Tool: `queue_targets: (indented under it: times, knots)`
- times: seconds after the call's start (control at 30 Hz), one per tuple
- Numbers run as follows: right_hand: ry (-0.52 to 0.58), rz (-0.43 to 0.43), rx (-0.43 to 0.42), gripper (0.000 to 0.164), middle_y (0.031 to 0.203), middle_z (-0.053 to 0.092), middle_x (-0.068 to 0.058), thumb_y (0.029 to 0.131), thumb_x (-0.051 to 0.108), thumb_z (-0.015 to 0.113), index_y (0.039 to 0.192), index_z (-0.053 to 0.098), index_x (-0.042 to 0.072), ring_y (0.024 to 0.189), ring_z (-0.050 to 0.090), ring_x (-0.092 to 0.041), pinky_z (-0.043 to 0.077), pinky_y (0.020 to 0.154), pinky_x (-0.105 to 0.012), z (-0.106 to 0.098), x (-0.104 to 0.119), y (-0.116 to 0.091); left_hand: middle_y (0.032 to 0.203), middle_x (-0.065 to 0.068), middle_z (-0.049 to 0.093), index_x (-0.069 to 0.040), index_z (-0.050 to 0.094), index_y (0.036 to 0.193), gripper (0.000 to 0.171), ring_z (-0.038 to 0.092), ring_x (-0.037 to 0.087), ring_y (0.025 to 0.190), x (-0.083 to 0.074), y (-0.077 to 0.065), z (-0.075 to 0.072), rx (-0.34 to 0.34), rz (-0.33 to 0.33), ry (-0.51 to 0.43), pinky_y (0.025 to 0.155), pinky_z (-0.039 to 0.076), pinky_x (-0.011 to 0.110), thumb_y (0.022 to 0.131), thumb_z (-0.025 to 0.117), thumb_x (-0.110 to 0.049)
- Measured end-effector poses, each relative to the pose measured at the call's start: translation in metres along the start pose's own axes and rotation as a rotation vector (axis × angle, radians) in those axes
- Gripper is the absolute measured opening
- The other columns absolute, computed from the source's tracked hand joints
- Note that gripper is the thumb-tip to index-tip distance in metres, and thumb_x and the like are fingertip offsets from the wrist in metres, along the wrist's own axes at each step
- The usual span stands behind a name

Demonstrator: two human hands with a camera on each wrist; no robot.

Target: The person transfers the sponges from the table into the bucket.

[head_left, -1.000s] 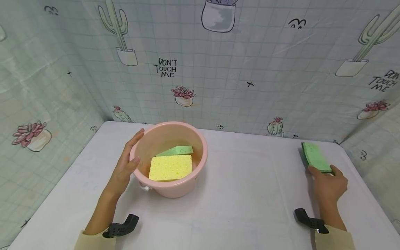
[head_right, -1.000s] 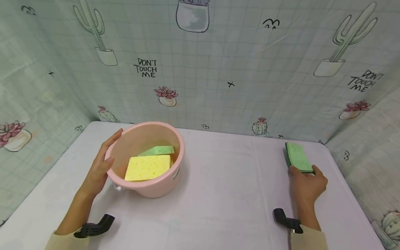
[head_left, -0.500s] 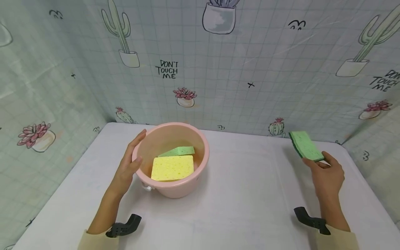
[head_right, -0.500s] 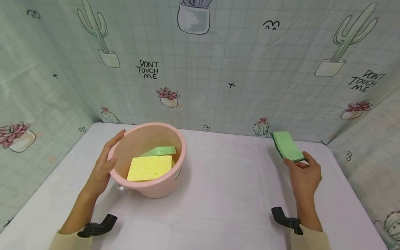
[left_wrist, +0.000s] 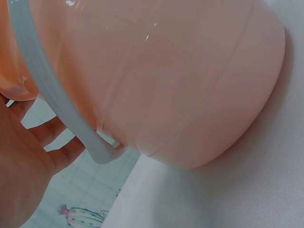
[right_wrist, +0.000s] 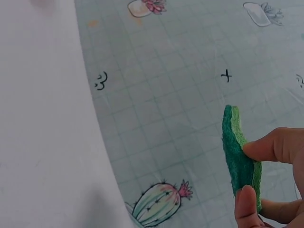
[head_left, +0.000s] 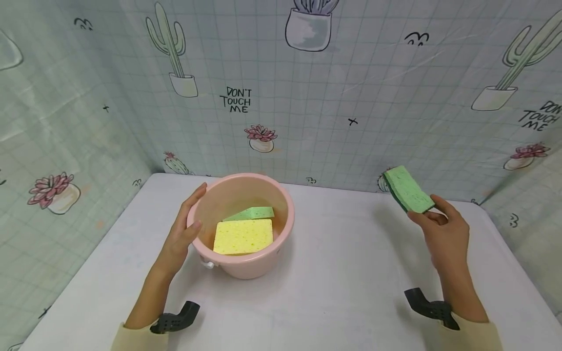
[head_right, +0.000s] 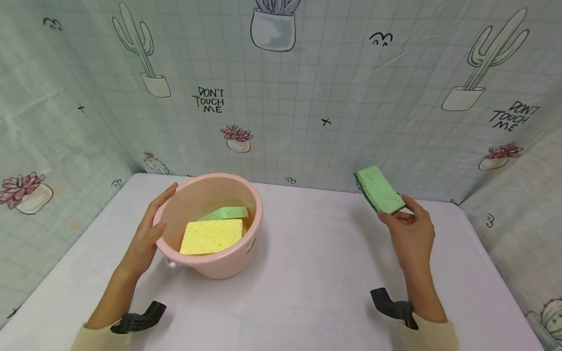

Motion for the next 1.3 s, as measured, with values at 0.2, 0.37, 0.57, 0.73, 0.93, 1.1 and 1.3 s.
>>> queue_targets:
  times: [0.2, 0.37, 0.57, 0.73, 0.93, 1.1, 1.3]
  knots:
    - [0.011, -0.085, 0.074, 0.071, 0.099, 0.052, 0.004, 0.086, 0.02, 0.07, 0.148, 0.036, 0.014, 0.087, 0.053, -0.003, 0.043, 0.062, -0.011, 0.013, 0.021, -0.009, 0.155, -0.013, 0.021, -0.026, 0.028, 0.15, 0.062, 0.021, 0.018, 0.141, -0.001, 0.0, 0.0, -0.002, 0.0, 0.005, 0.105, 0.021, 0.064, 0.09, 0.043, -0.018]
    - [0.005, -0.136, 0.133, 0.07, 0.1, 0.055, 0.001, 0.086, 0.021, 0.07, 0.148, 0.037, 0.014, 0.089, 0.055, -0.006, 0.045, 0.065, -0.012, 0.027, 0.037, -0.018, 0.155, -0.013, 0.021, -0.026, 0.028, 0.15, 0.062, 0.022, 0.018, 0.141, -0.002, 0.0, 0.0, -0.001, 0.0, 0.012, 0.105, 0.022, 0.063, 0.091, 0.043, -0.018]
    - [0.026, -0.197, 0.219, 0.067, 0.109, 0.054, -0.008, 0.087, 0.021, 0.07, 0.146, 0.039, 0.013, 0.092, 0.055, -0.01, 0.046, 0.069, -0.011, 0.05, 0.056, -0.031, 0.155, -0.013, 0.021, -0.026, 0.027, 0.151, 0.062, 0.022, 0.018, 0.141, -0.003, -0.001, -0.001, 0.0, -0.003, 0.017, 0.105, 0.022, 0.063, 0.091, 0.042, -0.018]
    - [0.049, -0.237, 0.286, 0.065, 0.112, 0.053, -0.013, 0.086, 0.018, 0.07, 0.144, 0.042, 0.012, 0.092, 0.055, -0.014, 0.047, 0.071, -0.012, 0.072, 0.071, -0.041, 0.155, -0.012, 0.021, -0.025, 0.027, 0.151, 0.062, 0.021, 0.018, 0.141, -0.004, -0.001, 0.0, 0.001, -0.007, 0.012, 0.105, 0.022, 0.063, 0.091, 0.042, -0.018]
    - [0.062, -0.279, 0.34, 0.065, 0.108, 0.053, -0.012, 0.084, 0.013, 0.072, 0.142, 0.044, 0.01, 0.087, 0.055, -0.018, 0.046, 0.066, -0.015, 0.091, 0.086, -0.051, 0.155, -0.012, 0.021, -0.025, 0.027, 0.151, 0.062, 0.021, 0.017, 0.141, -0.005, -0.001, 0.0, 0.001, -0.01, 0.012, 0.105, 0.022, 0.063, 0.091, 0.042, -0.018]
    - [0.08, -0.311, 0.375, 0.064, 0.107, 0.054, -0.013, 0.083, 0.012, 0.073, 0.141, 0.046, 0.009, 0.086, 0.056, -0.018, 0.047, 0.067, -0.016, 0.1, 0.098, -0.055, 0.155, -0.013, 0.021, -0.026, 0.027, 0.151, 0.062, 0.02, 0.017, 0.141, -0.005, -0.001, 0.0, -0.001, -0.013, 0.017, 0.106, 0.021, 0.063, 0.091, 0.043, -0.018]
    - [0.087, -0.349, 0.43, 0.064, 0.107, 0.054, -0.011, 0.08, 0.011, 0.074, 0.139, 0.048, 0.008, 0.084, 0.057, -0.021, 0.049, 0.067, -0.02, 0.114, 0.11, -0.06, 0.155, -0.012, 0.021, -0.025, 0.027, 0.151, 0.061, 0.02, 0.017, 0.141, -0.006, -0.001, 0.0, 0.002, -0.013, 0.008, 0.106, 0.021, 0.063, 0.091, 0.042, -0.017]
Point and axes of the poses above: each hand's wrist, its own y-axis towards the middle knuckle, its own z-axis out of the palm, x = y × z, the point moved 8 cm from there along y, towards the middle knuckle
